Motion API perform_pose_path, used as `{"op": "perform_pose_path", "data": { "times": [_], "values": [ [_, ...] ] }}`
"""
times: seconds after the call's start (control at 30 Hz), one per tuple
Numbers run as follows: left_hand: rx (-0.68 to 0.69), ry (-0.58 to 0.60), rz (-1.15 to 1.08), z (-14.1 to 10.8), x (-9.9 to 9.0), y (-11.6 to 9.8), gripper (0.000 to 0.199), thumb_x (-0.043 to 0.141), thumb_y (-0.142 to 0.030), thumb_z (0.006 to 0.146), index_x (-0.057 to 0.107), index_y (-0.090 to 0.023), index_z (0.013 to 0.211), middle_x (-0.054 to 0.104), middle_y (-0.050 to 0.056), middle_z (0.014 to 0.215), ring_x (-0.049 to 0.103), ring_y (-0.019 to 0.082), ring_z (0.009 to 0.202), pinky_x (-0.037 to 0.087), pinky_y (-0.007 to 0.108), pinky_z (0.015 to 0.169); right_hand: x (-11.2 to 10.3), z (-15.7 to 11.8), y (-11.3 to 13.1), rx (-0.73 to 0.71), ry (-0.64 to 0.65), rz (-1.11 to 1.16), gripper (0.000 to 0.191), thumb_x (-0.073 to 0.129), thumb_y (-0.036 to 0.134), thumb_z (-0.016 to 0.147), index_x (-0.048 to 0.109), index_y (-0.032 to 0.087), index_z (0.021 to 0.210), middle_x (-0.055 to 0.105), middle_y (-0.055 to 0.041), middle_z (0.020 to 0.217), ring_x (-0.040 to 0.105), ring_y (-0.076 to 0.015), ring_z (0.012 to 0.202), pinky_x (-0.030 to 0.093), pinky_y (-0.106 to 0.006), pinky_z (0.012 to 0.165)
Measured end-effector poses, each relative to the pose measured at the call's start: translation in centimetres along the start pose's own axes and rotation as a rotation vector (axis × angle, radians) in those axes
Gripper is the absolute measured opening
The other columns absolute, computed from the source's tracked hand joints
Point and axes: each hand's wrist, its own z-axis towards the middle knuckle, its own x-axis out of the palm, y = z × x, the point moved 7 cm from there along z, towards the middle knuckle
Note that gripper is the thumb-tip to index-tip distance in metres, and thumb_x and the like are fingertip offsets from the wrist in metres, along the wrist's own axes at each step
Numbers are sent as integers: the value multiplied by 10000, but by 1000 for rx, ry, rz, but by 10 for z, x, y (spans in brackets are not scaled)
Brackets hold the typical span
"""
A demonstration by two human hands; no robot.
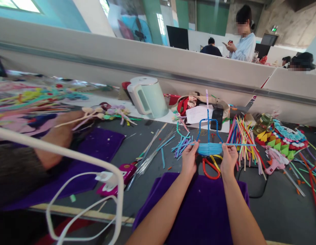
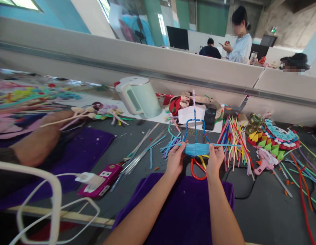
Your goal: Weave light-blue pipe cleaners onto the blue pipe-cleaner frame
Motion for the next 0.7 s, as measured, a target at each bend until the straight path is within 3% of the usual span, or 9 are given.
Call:
{"op": "perform_pose_path", "data": {
  "times": [0.5, 0.7],
  "values": [
    [-44, 77, -80, 4, 2, 0, 355, 827, -264, 557, 711, -135, 866, 705, 35, 741, 622, 118, 596, 489, 228, 591, -4, 1, 2, -44, -62, 68, 241, 672, 344, 747, 511, 168, 783, 680, -37, 786, 669, -177, 791, 494, -313, 754],
    [-54, -20, -131, 12, -11, 6, 382, 846, -209, 514, 638, -161, 830, 660, -18, 670, 589, 87, 536, 456, 195, 520, -1, -5, 6, -67, -53, -28, 240, 651, 358, 777, 551, 147, 832, 672, -44, 765, 654, -163, 739, 504, -293, 697]
  ]
}}
